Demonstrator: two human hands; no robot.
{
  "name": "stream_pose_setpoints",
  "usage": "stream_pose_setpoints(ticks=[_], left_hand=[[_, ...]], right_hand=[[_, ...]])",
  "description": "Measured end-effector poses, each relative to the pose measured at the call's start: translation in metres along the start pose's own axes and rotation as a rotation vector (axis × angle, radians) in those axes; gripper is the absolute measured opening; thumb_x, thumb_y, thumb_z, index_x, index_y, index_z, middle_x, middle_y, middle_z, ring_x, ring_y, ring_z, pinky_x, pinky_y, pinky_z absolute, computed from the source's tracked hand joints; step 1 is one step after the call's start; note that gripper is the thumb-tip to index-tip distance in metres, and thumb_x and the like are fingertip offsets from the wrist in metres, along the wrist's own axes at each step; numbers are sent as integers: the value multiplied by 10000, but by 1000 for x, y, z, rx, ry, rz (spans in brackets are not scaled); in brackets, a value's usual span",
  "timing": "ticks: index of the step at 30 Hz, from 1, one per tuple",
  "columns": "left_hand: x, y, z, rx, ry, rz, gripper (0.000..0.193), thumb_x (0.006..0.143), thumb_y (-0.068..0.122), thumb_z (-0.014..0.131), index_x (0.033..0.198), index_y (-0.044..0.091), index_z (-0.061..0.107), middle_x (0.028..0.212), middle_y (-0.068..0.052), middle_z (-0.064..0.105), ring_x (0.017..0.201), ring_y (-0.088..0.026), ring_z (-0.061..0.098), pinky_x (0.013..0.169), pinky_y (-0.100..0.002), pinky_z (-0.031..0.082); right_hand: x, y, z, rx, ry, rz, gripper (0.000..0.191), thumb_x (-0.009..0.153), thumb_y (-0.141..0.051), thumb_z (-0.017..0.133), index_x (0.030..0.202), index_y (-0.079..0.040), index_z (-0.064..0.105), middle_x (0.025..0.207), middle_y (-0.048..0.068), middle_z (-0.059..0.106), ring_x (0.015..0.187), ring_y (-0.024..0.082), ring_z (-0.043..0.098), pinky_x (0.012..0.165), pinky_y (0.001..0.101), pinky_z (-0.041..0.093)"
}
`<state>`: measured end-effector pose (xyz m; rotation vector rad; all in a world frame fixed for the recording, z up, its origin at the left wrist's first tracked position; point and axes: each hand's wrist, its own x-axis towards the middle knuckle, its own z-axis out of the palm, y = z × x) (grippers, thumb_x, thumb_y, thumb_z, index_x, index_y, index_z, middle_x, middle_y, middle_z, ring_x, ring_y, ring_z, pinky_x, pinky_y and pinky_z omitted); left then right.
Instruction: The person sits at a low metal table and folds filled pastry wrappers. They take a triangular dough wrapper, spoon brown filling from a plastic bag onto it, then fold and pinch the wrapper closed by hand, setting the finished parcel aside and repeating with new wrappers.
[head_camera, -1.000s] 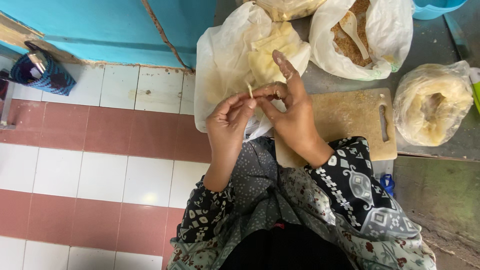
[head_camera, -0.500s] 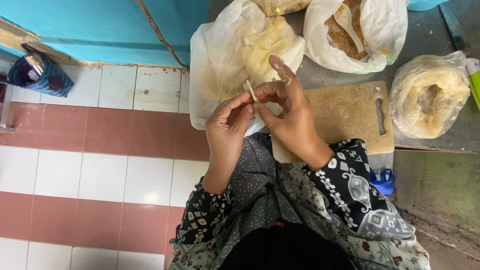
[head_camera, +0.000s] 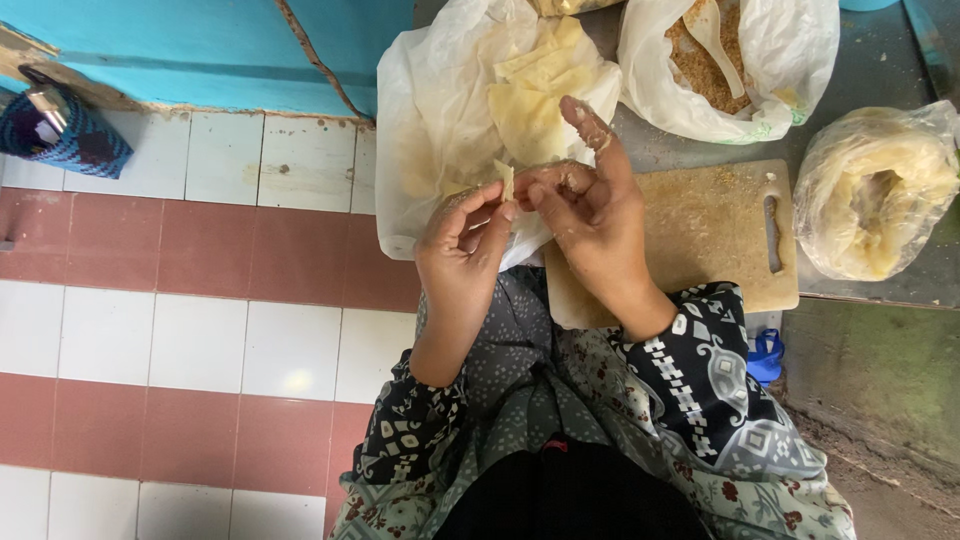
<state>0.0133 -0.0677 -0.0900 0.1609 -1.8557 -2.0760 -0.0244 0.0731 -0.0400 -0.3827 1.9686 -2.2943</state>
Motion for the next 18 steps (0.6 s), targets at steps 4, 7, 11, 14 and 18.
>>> stream_pose_setpoints(ticks=[4, 7, 11, 14, 18], left_hand=[[-2, -3, 1, 42, -1, 32, 187, 963, 7, 763, 1144, -38, 751, 1098, -91, 749, 906, -114, 719, 762, -234, 606], [1, -7, -3, -169, -22, -144, 187, 966, 13, 757, 1138, -58, 750, 1049, -113, 758, 885, -125, 728, 777, -253, 620], [5, -12, -7, -237, -30, -208, 211, 973, 42, 724, 1161, -54, 732, 1047, -121, 761, 884, -128, 750, 805, -270, 649], [0, -14, -6, -170, -16, -187, 218, 982, 42, 725, 1177, -52, 735, 1034, -128, 761, 871, -135, 743, 792, -259, 635], [6, -20, -11, -203, -12, -103, 203, 1004, 28, 716, 1190, -54, 723, 1051, -138, 766, 854, -170, 751, 759, -270, 636]], right_hand=[[-2, 9, 2, -99, 48, -35, 783, 967, 158, 698, 1616, 7, 286, 1087, 108, 689, 1044, 159, 695, 986, 315, 596], [1, 10, -3, -14, 57, -11, 742, 992, 156, 666, 1623, 1, 308, 1047, 107, 712, 1024, 156, 705, 975, 302, 586], [-4, 10, -1, -95, 14, -68, 805, 960, 161, 696, 1616, -8, 260, 1088, 95, 665, 1065, 149, 688, 986, 287, 589], [-7, 17, -2, -106, 41, -44, 814, 946, 183, 694, 1611, -8, 265, 1098, 91, 650, 1060, 145, 670, 976, 277, 580], [2, 32, -16, 71, 142, -38, 716, 977, 216, 647, 1600, 33, 345, 1129, 122, 663, 1053, 187, 687, 1008, 323, 584]])
